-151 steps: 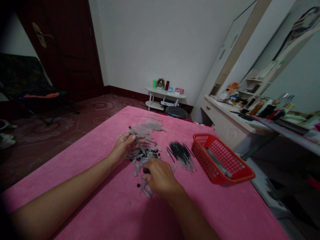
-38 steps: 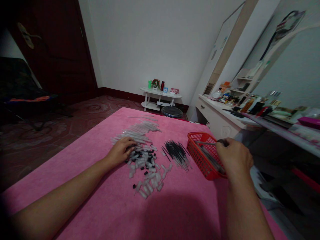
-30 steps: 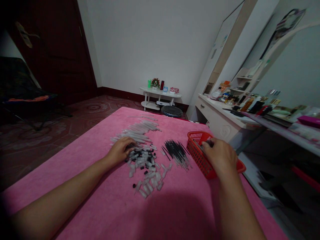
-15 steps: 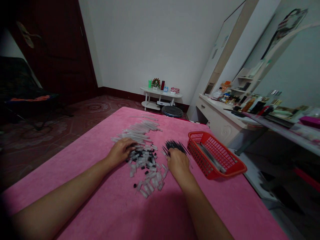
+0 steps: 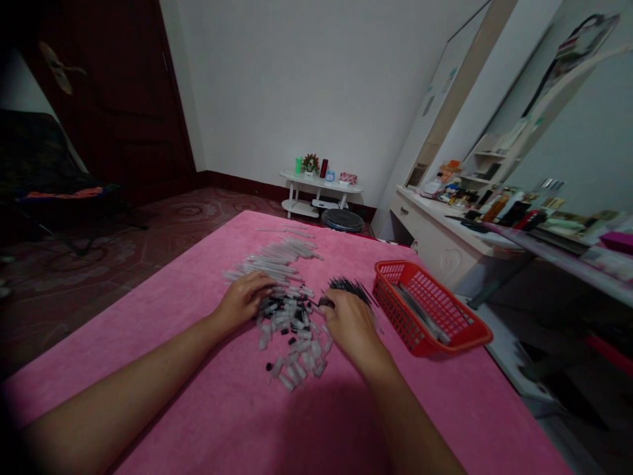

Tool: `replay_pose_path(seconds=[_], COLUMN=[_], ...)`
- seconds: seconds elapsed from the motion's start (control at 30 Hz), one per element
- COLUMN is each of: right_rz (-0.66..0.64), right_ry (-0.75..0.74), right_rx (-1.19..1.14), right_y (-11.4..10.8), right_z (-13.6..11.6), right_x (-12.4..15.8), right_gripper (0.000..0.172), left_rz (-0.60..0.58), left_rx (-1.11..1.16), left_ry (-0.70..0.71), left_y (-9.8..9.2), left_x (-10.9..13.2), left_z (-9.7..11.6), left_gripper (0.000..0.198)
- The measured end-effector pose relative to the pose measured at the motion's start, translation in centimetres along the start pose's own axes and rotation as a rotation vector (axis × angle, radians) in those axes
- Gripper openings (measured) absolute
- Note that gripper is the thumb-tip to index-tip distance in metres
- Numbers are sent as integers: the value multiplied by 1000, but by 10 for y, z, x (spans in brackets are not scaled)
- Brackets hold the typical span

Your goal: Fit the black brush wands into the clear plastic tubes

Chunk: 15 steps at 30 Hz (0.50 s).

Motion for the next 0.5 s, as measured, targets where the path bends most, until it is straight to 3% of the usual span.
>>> replay_pose_path(seconds=[0.3,0.5], right_rz=[-18,-7], right_ry=[-60,-99], right_rx=[-98,-126], right_y=[0,-4], right_z=[-16,-22], right_x=[5,8], right_gripper=[9,12], left_rz=[1,-96], left_rx=[-4,-110], left_ry=[96,230], left_y=[1,12], left_x=[-2,-2], left_z=[15,33], left_gripper=[26,24])
Point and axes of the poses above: each hand's wrist, its own x-axis away from the middle knuckle, its own y-axis out of the palm, z = x × y, the point moved 8 cm from there along -x, towards the middle knuckle, and after that the axes turned 12 degrees about y, right-handed, at the moved point
